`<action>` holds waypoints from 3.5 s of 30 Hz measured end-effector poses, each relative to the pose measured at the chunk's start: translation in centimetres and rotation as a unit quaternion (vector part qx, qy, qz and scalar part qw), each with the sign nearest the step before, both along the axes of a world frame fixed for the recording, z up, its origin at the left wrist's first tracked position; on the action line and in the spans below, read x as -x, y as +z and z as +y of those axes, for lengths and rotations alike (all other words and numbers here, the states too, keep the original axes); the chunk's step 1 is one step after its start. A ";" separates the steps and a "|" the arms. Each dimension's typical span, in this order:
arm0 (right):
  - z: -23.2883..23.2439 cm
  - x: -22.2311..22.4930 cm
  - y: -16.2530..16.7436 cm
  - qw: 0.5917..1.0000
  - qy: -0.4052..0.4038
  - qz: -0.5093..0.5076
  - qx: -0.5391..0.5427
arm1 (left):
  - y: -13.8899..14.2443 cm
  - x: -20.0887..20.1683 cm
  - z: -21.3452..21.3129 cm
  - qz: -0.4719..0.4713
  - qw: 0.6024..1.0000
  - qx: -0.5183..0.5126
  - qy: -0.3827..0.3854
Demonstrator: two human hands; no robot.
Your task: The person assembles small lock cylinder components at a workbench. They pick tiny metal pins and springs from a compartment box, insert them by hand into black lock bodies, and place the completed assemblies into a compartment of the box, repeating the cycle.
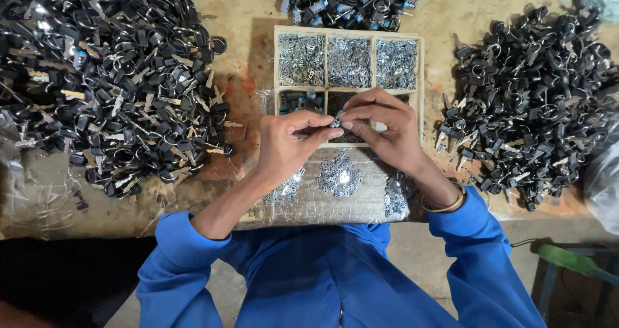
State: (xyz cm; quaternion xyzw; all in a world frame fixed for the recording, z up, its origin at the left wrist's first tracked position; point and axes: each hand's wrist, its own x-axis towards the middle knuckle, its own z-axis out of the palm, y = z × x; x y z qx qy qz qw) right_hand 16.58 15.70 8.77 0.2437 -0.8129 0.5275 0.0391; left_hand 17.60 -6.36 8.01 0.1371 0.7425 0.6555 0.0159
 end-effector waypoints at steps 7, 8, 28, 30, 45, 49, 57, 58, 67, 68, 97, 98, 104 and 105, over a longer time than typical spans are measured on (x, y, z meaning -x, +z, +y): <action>0.1 -0.1 -0.8 0.990 0.027 -0.095 0.098 | -0.2 0.0 0.0 0.001 1.000 0.012 0.004; 0.1 -0.2 -0.7 0.991 0.029 -0.095 0.094 | -0.2 0.0 0.0 0.003 1.000 0.015 0.005; -0.6 -0.5 0.1 1.000 0.014 -0.017 -0.022 | -0.7 -0.2 0.1 0.035 0.998 0.044 -0.002; -0.7 -0.3 0.0 0.999 0.025 -0.021 0.015 | -0.8 -0.1 0.0 0.030 0.998 0.050 -0.002; -0.6 -0.6 0.6 0.999 0.005 -0.043 -0.006 | -0.7 0.1 -0.3 0.042 0.998 0.051 -0.016; -0.9 -0.4 0.7 0.999 0.003 -0.050 -0.014 | -0.7 0.2 -0.4 0.030 0.998 0.045 -0.012; -0.2 0.1 1.1 0.998 0.037 -0.040 -0.015 | -0.9 0.1 -0.2 0.018 1.000 0.009 -0.014; -0.1 0.2 1.2 0.997 0.051 -0.051 -0.004 | -0.8 0.1 -0.2 0.014 1.000 0.014 -0.006; 0.7 -0.2 2.0 0.966 0.044 0.194 -0.167 | -0.7 0.2 -0.1 0.001 0.999 0.020 0.027; 0.7 -0.2 2.0 0.972 0.026 0.180 -0.151 | -0.7 0.3 -0.1 0.000 0.999 0.016 0.028; 0.3 0.4 -1.0 0.991 0.015 -0.108 0.078 | -0.7 0.3 0.0 0.011 1.000 0.029 0.002; 0.3 0.3 -1.1 0.988 0.020 -0.120 0.094 | -0.7 0.4 0.0 0.010 1.000 0.027 0.002; 0.2 0.3 -1.5 0.976 0.029 -0.171 0.132 | -0.8 0.3 0.0 0.007 1.000 0.024 -0.001; 0.2 0.2 -1.5 0.977 0.028 -0.170 0.127 | -0.9 0.3 0.0 0.004 1.000 0.022 -0.001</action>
